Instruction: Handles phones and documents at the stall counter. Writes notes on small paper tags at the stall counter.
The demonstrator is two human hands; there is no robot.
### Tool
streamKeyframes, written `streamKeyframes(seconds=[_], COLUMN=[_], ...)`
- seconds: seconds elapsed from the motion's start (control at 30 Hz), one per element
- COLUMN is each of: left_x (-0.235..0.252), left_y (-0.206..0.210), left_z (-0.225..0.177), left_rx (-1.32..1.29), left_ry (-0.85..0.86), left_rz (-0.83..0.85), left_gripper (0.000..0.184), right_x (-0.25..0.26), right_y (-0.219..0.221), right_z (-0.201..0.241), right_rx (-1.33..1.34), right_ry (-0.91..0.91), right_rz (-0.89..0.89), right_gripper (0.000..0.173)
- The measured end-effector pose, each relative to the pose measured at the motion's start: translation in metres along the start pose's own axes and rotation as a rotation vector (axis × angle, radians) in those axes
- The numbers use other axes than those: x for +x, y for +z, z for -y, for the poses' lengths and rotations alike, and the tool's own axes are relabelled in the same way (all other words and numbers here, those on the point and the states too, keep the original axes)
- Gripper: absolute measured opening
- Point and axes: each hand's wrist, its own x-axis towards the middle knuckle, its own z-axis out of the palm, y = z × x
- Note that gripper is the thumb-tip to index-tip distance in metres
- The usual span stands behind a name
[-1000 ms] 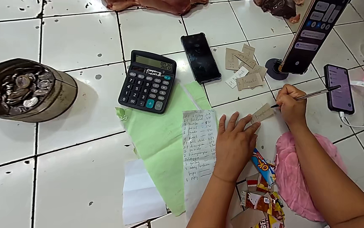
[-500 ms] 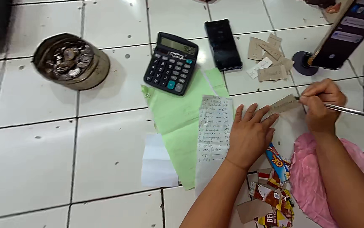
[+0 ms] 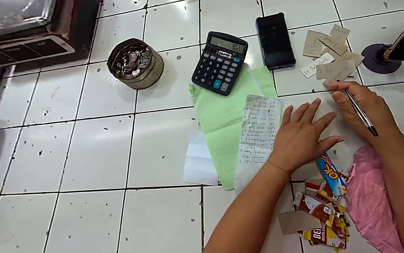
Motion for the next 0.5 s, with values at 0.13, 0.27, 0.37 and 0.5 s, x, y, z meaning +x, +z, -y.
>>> streamKeyframes(seconds=[0.13, 0.27, 0.37, 0.5], left_x=[0.001, -0.001, -0.001, 0.000], left_y=[-0.001, -0.001, -0.004, -0.004], left_z=[-0.002, -0.003, -0.001, 0.001], left_rx=[-0.205, -0.292, -0.325, -0.296], left_ry=[0.112, 0.203, 0.200, 0.099], left_rz=[-0.067, -0.127, -0.203, -0.186], left_gripper=[0.036, 0.024, 0.019, 0.033], right_x=[-0.004, -0.014, -0.022, -0.027], right_y=[-0.002, 0.000, 0.003, 0.006], right_z=[0.003, 0.005, 0.010, 0.009], right_rx=[0.104, 0.273, 0.342, 0.402], right_ry=[0.020, 0.007, 0.015, 0.035], right_rz=[-0.139, -0.190, -0.175, -0.153], right_gripper=[0.046, 0.040, 0.036, 0.032])
